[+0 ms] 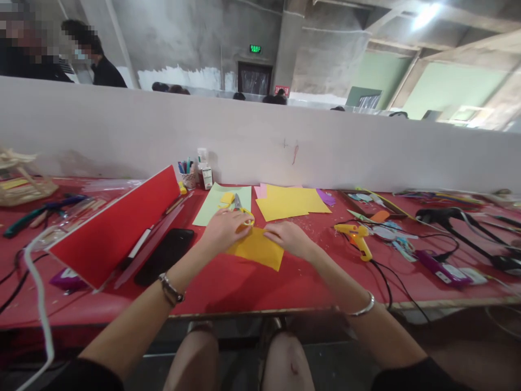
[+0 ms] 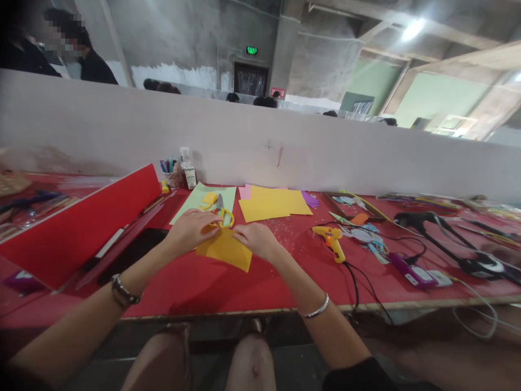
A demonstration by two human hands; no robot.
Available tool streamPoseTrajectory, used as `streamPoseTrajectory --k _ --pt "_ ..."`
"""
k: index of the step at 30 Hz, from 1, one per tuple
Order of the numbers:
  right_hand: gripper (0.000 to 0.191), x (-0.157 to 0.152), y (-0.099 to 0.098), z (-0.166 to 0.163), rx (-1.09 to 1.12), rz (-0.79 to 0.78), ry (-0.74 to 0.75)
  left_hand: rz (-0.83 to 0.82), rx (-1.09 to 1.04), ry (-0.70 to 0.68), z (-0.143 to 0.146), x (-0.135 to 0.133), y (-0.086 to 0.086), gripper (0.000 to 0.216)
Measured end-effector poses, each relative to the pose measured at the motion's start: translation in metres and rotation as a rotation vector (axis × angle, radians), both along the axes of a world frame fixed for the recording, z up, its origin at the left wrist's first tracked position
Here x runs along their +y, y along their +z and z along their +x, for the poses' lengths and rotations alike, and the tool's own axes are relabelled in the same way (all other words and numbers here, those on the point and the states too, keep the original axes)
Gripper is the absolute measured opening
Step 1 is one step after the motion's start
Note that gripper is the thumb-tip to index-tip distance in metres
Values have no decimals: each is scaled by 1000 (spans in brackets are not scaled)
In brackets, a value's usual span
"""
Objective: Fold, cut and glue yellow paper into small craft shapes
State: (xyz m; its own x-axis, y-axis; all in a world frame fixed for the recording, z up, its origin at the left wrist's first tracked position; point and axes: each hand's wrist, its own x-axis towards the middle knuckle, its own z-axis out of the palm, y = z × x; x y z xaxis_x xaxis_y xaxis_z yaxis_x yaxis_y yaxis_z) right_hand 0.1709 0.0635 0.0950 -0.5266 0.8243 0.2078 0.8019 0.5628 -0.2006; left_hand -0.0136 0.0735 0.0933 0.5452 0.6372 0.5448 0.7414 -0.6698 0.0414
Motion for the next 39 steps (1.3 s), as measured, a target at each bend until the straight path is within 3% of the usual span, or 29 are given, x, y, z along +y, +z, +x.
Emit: streamPoseTrajectory --k 3,7,11,15,20,22,27,31,34,39 --pt "18 -3 2 -6 63 -23 39 96 139 -45 12 -6 0 19" --pt "23 -5 3 -5 120 -35 80 198 147 -52 12 -6 -2 24" --pt "28 -6 3 9 219 -67 94 66 46 -30 -8 4 -4 20" --pt "30 -3 -1 24 433 -127 -8 -309 -274 9 -26 14 -12 20" --pt "32 5 -20 27 793 -286 -196 -1148 -734 -347 -23 5 -26 48" --pt "31 6 -30 25 924 -378 -250 -1304 -851 -425 -17 -3 -27 49" --pt "29 3 -44 18 1008 -530 -321 -1202 -1009 -244 -3 -11 -24 27" --pt "25 5 -46 13 869 -462 -345 -1157 -1103 -134 4 -7 -22 21" --pt "24 7 -48 10 832 -441 -330 -1151 -1167 -134 6 -5 -22 31" --pt "23 8 -51 11 863 -463 -347 -1049 -1023 -48 7 -7 -25 28"
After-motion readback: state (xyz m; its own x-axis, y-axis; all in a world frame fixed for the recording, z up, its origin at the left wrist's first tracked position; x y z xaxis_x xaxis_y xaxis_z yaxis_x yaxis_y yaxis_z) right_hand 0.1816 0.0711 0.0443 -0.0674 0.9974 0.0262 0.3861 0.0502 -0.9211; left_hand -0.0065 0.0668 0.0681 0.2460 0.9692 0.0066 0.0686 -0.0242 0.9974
